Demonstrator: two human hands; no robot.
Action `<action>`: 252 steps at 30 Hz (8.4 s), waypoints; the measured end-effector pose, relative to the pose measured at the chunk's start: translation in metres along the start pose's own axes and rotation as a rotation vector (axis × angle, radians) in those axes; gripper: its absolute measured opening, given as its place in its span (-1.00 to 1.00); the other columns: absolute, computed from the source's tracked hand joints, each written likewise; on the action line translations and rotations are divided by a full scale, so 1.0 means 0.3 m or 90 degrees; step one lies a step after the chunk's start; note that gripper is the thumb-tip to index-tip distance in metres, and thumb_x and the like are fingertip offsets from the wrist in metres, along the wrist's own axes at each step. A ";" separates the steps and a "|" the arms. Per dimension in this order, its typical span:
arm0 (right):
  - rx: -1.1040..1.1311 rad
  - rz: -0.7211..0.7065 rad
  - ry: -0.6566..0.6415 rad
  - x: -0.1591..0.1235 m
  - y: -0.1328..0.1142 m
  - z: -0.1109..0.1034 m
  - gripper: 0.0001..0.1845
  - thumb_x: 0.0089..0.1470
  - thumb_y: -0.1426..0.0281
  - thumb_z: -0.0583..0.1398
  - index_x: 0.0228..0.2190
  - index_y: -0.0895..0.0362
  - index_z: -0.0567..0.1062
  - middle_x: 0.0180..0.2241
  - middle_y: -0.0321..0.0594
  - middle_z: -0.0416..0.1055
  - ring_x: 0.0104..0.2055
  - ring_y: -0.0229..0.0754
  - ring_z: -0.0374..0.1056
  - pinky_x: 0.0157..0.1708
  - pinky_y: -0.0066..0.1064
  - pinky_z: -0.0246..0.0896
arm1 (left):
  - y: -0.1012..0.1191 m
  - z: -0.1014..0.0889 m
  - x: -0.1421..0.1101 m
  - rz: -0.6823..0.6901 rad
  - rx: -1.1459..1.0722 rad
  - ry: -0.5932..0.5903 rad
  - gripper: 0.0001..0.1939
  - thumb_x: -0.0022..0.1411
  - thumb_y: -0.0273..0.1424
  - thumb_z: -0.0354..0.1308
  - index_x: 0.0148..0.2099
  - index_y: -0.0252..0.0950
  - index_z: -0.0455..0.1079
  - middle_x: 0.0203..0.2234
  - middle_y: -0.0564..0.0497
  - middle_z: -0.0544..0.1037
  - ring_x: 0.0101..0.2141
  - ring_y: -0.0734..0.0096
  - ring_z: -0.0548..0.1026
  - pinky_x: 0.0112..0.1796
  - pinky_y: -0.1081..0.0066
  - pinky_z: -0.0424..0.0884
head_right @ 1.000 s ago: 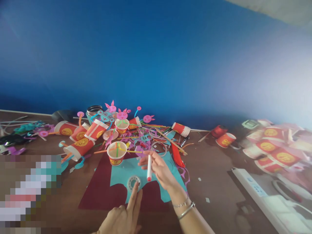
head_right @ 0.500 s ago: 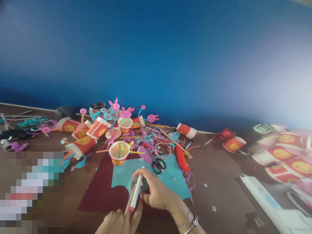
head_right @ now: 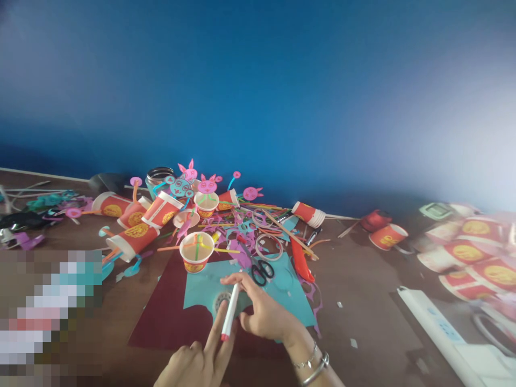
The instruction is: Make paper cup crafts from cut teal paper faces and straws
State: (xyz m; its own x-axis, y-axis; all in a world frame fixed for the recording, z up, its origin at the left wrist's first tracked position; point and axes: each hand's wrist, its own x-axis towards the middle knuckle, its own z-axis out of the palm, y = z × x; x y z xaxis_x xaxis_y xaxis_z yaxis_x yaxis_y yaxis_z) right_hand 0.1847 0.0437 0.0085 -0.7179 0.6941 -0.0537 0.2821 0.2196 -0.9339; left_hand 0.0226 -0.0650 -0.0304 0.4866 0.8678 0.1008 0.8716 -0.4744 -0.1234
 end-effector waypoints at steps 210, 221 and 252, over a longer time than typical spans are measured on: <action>-0.106 0.071 0.259 -0.149 0.038 0.102 -0.72 0.14 0.31 0.05 -0.49 0.15 0.46 -0.41 -0.15 0.47 -0.32 -0.13 0.37 -0.27 -0.32 0.24 | -0.323 -0.121 0.287 0.444 -0.150 -0.004 -0.85 0.22 -0.48 0.03 -0.34 -0.26 0.41 -0.47 0.00 0.42 -0.42 0.33 0.36 -0.51 0.39 0.13; -0.337 -0.051 0.334 -0.210 0.066 0.005 -0.74 0.16 0.40 -0.01 -0.14 0.11 0.37 -0.29 -0.13 0.49 -0.23 -0.09 0.39 -0.18 -0.27 0.26 | -0.304 -0.138 0.237 0.312 -0.249 -0.063 -0.78 0.17 -0.22 0.10 -0.21 -0.23 0.43 -0.30 -0.05 0.41 -0.30 0.23 0.42 -0.33 0.36 0.33; -0.523 0.011 0.436 -0.204 0.115 -0.010 -0.77 0.06 0.51 0.06 -0.19 0.09 0.31 -0.27 -0.15 0.46 -0.22 -0.08 0.38 -0.21 -0.29 0.23 | -0.195 0.044 0.188 -0.195 -0.899 0.163 -0.59 0.12 -0.34 0.12 0.01 -0.26 0.13 -0.26 -0.03 0.43 -0.24 0.32 0.47 -0.16 0.22 0.41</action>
State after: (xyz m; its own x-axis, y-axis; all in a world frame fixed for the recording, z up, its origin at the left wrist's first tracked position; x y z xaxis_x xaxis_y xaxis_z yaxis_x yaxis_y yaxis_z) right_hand 0.2403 0.0109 -0.0195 -0.2718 0.8823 0.3843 0.8142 0.4238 -0.3970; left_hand -0.0017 0.0136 -0.0304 0.1424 0.9810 0.1318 0.1998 -0.1589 0.9669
